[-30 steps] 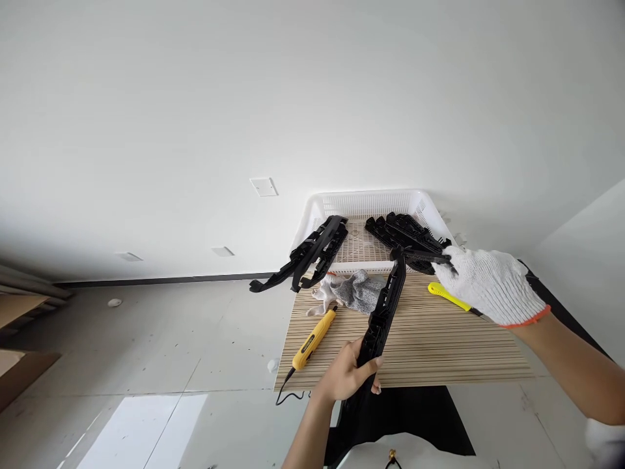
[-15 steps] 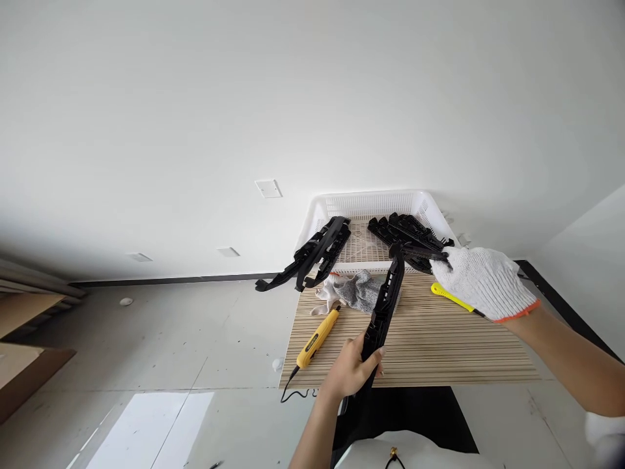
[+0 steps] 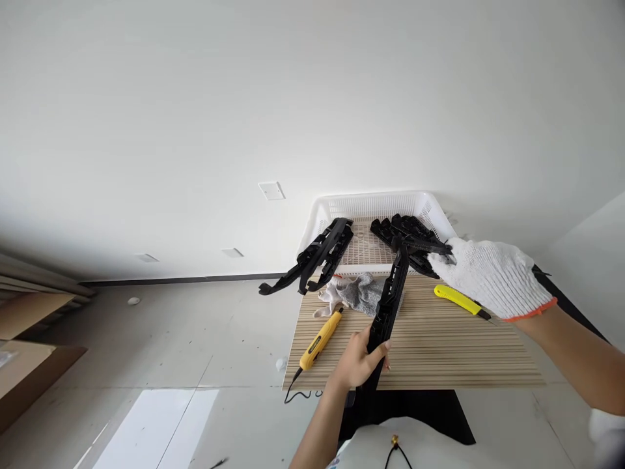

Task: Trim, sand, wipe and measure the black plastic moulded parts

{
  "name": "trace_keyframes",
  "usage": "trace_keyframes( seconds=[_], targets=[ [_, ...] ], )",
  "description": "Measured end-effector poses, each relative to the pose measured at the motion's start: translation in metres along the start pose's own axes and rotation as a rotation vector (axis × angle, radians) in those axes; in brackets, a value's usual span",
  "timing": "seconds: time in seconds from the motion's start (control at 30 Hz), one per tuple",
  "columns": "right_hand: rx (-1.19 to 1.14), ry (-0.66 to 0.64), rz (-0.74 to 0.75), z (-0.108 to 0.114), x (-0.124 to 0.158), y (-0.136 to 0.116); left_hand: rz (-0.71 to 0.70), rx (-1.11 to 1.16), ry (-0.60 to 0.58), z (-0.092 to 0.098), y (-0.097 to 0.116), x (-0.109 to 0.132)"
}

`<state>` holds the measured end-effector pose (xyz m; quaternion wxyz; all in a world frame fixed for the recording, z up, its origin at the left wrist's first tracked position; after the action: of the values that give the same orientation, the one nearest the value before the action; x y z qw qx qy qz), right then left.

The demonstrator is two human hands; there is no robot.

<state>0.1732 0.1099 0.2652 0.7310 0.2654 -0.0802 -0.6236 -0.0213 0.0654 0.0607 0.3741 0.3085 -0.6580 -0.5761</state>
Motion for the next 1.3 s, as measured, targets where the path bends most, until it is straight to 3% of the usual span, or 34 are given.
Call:
trace_keyframes(
  seconds=[0.1,0.27,0.33,0.43,0.6,0.73,1.03,1.3],
  targets=[
    [0.025,-0.009,0.019,0.001,0.005,-0.001,-0.007,0.009,-0.015,-0.003,0.003,0.004],
    [0.067,0.050,-0.258,0.016,0.016,0.014,-0.034,-0.002,-0.002,-0.004,0.009,0.013],
    [0.097,0.077,-0.297,0.023,0.024,0.013,-0.038,0.007,0.015,-0.003,0.010,0.017],
    [0.089,0.162,-0.247,0.029,0.035,0.001,-0.043,0.029,0.031,-0.004,0.011,0.021],
    [0.036,0.265,-0.127,0.020,0.048,-0.025,-0.043,0.062,0.021,-0.011,0.015,0.025],
    [0.048,0.248,-0.062,0.010,0.048,-0.038,-0.046,0.051,-0.001,-0.015,0.018,0.027],
    [0.059,0.289,0.050,0.004,0.051,-0.028,-0.028,0.086,-0.031,-0.021,0.016,0.030],
    [0.043,0.258,0.061,-0.014,0.051,-0.019,0.039,0.201,-0.053,-0.025,-0.005,0.019]
  ],
)
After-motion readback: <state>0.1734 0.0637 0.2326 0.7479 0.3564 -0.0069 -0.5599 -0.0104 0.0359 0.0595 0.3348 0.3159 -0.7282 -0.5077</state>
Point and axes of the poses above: each hand's wrist, its own x-axis away from the middle knuckle, its own z-axis out of the back of the hand, y = z × x, the point moved 8 cm from there along -x, towards the middle knuckle, and after that the axes turned 12 degrees about x, right-handed, at the moved point
